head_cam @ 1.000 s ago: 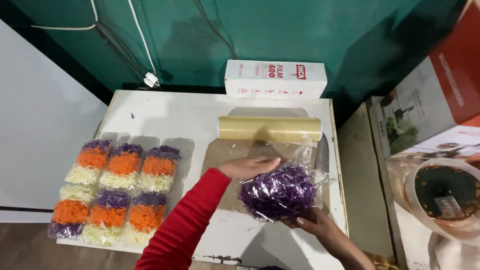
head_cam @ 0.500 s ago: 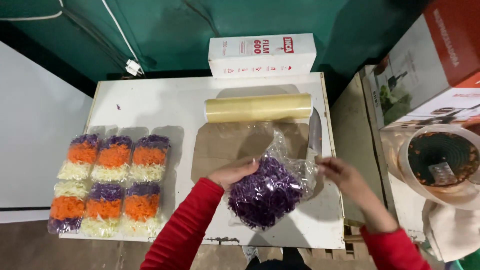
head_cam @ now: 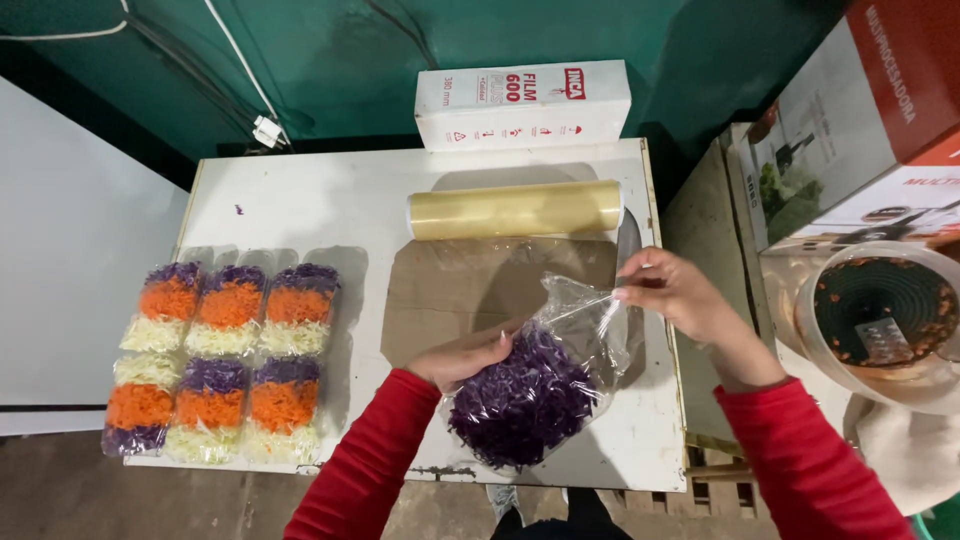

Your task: Wrapping portions of pre-cut cabbage and carrots in plastic film.

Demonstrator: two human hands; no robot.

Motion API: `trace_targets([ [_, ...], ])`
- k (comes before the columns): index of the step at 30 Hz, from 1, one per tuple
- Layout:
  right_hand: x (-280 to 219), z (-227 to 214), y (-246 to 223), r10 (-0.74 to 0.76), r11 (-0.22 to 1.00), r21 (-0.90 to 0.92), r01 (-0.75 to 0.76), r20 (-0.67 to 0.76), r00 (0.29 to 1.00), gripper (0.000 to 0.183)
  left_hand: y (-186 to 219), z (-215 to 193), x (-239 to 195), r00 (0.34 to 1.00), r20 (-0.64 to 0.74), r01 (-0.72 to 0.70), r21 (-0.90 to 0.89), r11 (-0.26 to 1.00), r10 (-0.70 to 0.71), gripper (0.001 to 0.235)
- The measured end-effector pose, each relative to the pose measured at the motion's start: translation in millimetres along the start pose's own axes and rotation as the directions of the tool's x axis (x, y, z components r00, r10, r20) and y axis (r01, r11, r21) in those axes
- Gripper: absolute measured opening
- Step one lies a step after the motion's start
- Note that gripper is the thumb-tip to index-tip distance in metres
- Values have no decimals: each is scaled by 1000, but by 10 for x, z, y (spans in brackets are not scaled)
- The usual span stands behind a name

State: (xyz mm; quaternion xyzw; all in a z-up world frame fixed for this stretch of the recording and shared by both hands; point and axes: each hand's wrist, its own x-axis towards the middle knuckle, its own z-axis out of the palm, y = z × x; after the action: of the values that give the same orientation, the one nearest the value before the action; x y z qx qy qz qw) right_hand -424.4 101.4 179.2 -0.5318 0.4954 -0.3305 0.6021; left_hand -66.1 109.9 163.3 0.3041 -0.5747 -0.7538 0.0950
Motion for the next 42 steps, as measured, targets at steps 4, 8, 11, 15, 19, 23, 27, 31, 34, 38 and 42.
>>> trace_targets([
  [4,-38,-17,-77,-37,995,86,41,-54,998,20,-177,-3,23,991,-85,103,32,994,-99,118],
  [8,-203,101,-467,-6,974,-224,-27,-149,989,22,-116,20,3,990,-94,98,-41,994,-102,115],
  [11,-286,187,-593,72,817,-544,-191,-233,970,45,-106,15,0,990,-102,92,-37,995,-95,113],
  [15,-231,328,-413,5,752,-658,-47,-65,998,60,-182,19,36,978,-176,115,-6,993,-114,108],
  [19,-233,374,-521,85,845,-525,-102,-57,995,44,-79,85,8,997,-46,43,-218,975,-54,105],
  [23,-328,458,-806,9,890,-445,-96,-193,981,31,-143,101,-12,998,-47,39,-161,986,-47,101],
  [27,-396,634,-850,-119,924,-383,-20,-334,935,27,-3,170,-68,997,-33,64,-193,979,-72,102],
  [31,-425,820,-871,-188,950,-308,43,-460,868,25,-92,142,-71,993,-93,64,-86,994,-72,106],
  [34,-393,827,-803,-390,890,-428,159,-530,753,24,-179,117,-41,990,-113,87,-17,996,-88,115],
  [38,-251,757,-716,-589,739,-647,188,-485,647,21,-108,129,-53,986,-128,106,5,994,-105,127],
  [42,-97,710,-583,-599,710,-675,199,-430,676,19,90,189,-108,995,-94,7,-106,994,-17,123],
])
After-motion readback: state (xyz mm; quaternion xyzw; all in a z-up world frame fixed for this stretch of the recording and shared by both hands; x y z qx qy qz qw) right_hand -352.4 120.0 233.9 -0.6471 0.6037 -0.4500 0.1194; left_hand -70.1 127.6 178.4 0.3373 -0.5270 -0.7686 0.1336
